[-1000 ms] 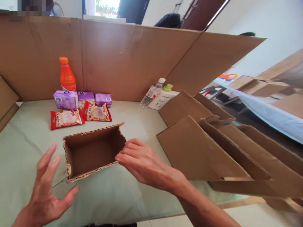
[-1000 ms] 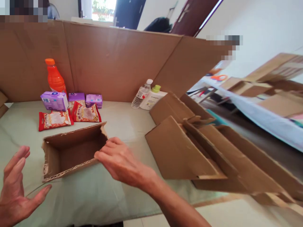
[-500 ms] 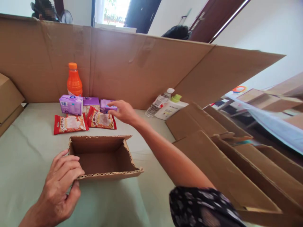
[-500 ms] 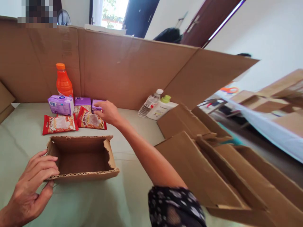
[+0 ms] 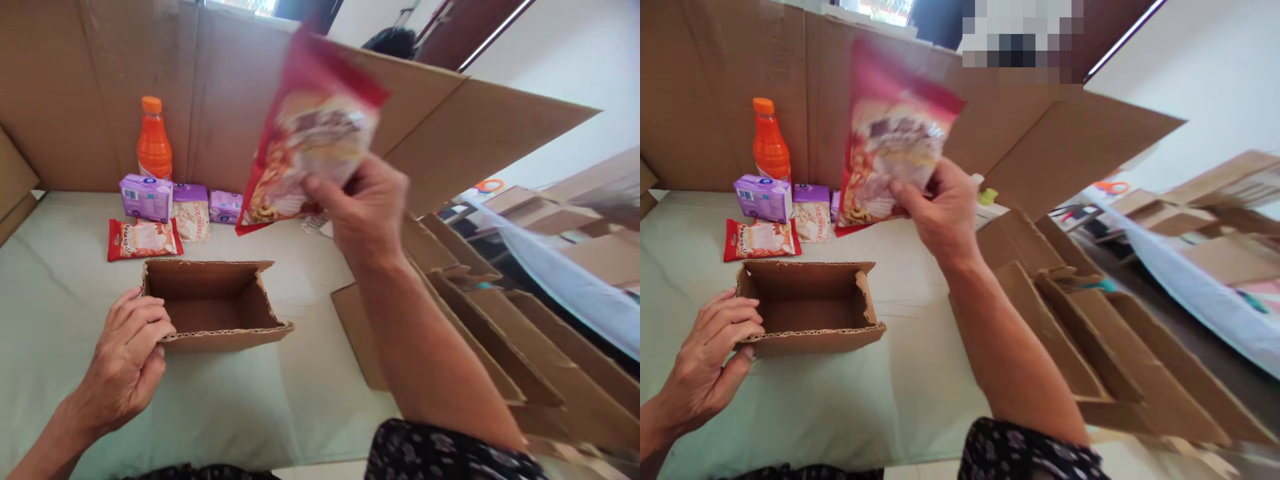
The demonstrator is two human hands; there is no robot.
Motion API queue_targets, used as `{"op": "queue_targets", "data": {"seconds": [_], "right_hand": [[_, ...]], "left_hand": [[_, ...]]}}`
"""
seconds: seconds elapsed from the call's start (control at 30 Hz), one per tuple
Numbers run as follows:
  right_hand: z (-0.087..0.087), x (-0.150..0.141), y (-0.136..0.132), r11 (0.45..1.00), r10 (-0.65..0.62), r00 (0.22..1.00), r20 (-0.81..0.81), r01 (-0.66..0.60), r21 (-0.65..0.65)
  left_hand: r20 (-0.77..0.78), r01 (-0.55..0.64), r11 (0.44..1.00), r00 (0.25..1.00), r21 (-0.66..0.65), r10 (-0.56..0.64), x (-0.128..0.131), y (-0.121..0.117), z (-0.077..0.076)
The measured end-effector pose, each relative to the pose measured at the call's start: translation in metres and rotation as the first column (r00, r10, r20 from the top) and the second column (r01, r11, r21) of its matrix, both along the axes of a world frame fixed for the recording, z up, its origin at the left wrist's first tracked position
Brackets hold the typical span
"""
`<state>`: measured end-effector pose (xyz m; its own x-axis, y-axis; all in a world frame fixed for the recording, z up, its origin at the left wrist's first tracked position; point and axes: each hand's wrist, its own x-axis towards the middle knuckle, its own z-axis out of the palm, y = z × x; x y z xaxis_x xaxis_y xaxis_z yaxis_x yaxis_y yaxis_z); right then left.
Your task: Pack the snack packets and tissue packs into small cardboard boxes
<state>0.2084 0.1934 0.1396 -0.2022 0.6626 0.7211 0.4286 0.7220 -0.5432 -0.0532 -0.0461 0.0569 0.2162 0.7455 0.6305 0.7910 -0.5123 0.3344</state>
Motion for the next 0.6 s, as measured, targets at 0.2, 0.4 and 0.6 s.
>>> {"op": "queue_targets", "data": {"seconds": [0.2,0.4,0.6], "right_hand": [[0.000,-0.014,-0.106,0.960,0.263,0.964,0.039,-0.265,0.093],[-0.002,-0.016,-0.124,0.970,0.119,0.452,0.884,-0.242,-0.007],[0.001,-0.056,-0.098,0.896,0.389,0.006,0.921,-0.235,-0.377]], "left_hand": [[-0.024,-0.056,0.997,0.998,0.049,0.057,0.004,-0.001,0.008],[-0.012,-0.053,0.996,0.998,0.077,0.054,0.010,-0.004,0.008],[0.023,-0.038,0.995,0.999,0.091,0.036,0.013,0.003,0.009]]}}
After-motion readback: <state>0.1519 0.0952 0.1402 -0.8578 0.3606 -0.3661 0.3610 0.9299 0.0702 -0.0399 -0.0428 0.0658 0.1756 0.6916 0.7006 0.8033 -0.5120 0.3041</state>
